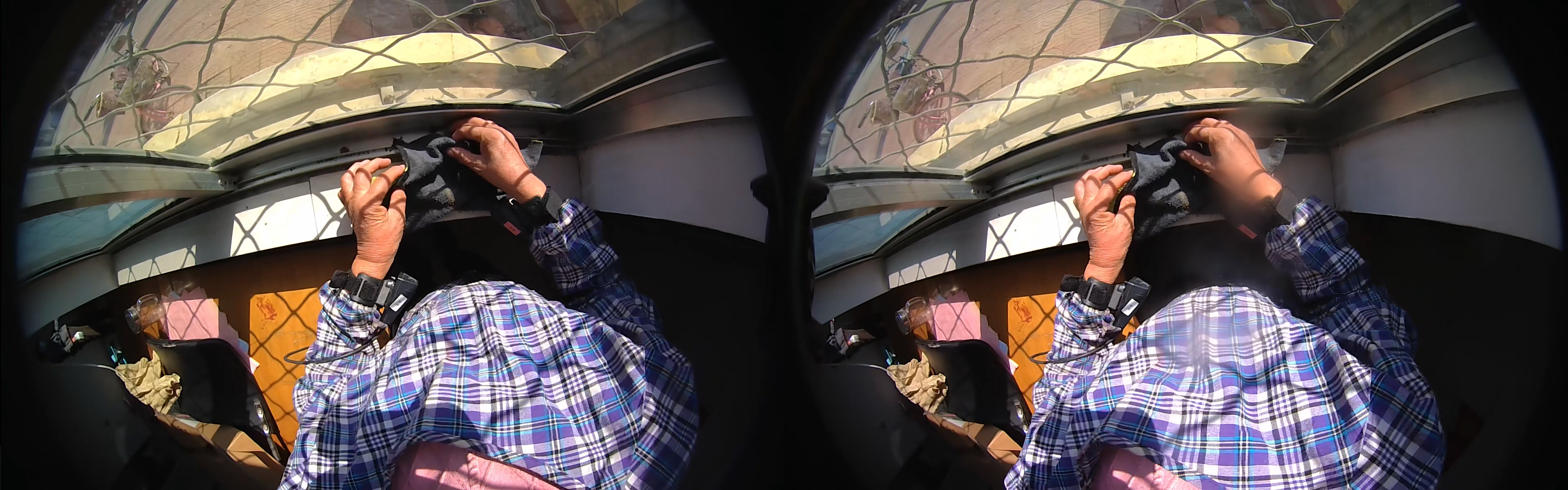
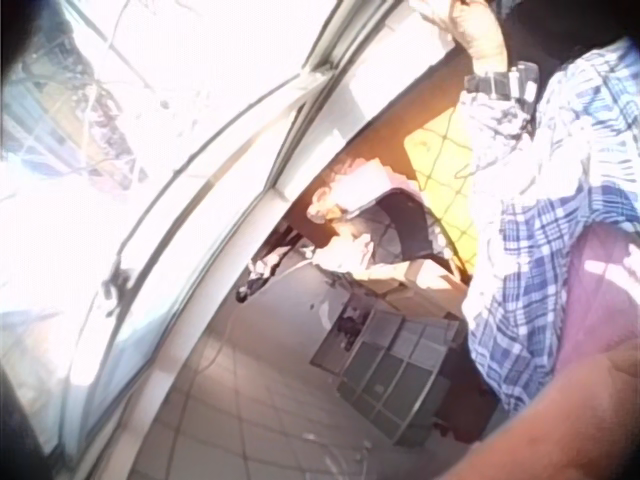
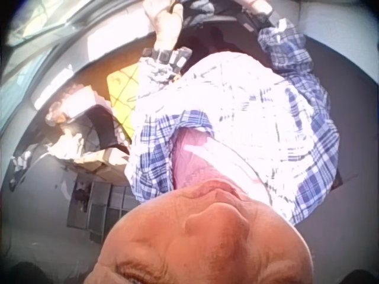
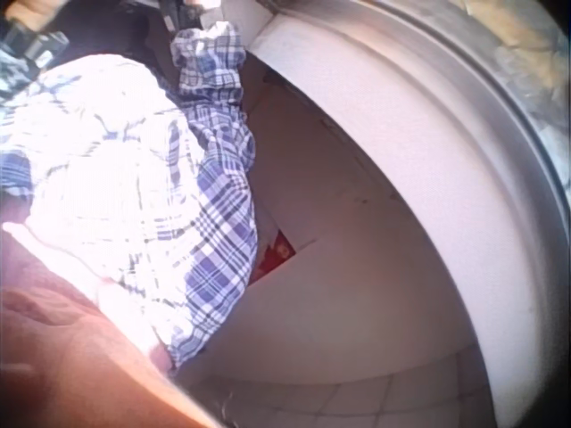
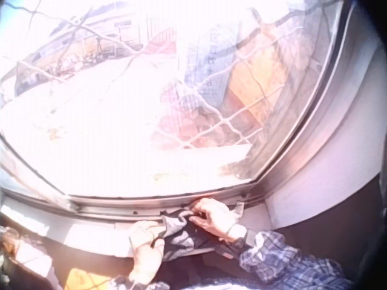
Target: The person wipes a window sill with a cloth, then walks to a room with several basins, rinses the cloth in a purple basin, and wrings it out. Another person is seen cleaning a glass door in the background.
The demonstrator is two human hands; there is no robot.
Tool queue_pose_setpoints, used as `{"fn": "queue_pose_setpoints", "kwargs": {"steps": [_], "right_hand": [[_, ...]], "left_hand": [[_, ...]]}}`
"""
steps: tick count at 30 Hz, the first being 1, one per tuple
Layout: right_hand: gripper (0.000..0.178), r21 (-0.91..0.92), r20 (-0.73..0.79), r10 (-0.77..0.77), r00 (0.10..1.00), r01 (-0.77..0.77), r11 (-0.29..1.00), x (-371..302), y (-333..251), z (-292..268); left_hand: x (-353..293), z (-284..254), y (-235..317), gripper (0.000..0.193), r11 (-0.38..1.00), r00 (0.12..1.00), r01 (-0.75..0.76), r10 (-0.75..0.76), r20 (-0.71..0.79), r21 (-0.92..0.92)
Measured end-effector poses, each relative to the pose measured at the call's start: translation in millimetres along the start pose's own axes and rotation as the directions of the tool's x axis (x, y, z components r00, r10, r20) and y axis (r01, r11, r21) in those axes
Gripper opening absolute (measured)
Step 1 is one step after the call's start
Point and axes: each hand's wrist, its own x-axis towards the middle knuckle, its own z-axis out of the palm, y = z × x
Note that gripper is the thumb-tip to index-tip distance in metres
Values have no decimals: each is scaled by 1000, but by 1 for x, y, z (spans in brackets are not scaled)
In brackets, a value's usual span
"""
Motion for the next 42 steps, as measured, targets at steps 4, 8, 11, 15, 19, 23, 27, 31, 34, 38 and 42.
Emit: {"fn": "queue_pose_setpoints", "kwargs": {"steps": [4,8,11,15,19,23,27,31,34,38,42], "right_hand": [[15,686,376,292,879,-476,550,-8,-13,-27],[33,903,419,323,848,-426,-52,-31,-22,-42],[42,921,294,236,926,-209,-328,-55,-24,-50],[43,918,155,187,970,-71,-389,-84,-34,-68],[32,958,-41,467,883,-99,271,-93,-36,-93],[28,348,42,425,904,-413,842,-71,-6,-84],[28,-47,-97,303,948,-308,950,-59,18,-47],[35,-219,-17,181,983,-180,959,-50,25,-41],[33,-238,120,177,977,-145,960,-34,22,-34],[37,-86,214,27,976,-9,996,-16,10,-15],[39,-37,205,-59,977,69,997,-4,-10,9]], "left_hand": [[10,1,-2,30,905,984,168,-175,18,-391],[12,2,2,43,784,924,377,-355,142,-492],[5,-6,12,75,814,920,354,-216,326,-460],[-6,14,51,102,651,715,546,-33,699,-527],[-7,55,88,79,562,569,633,127,812,-532],[-19,83,85,63,202,374,901,88,923,-385],[-43,101,71,73,56,270,963,-121,955,-265],[-49,105,63,77,-78,309,947,-22,951,-310],[-40,92,56,65,-105,279,956,35,960,-274],[-33,63,51,42,-227,251,936,-99,963,-267],[-30,35,35,33,-317,277,899,-124,953,-303]]}}
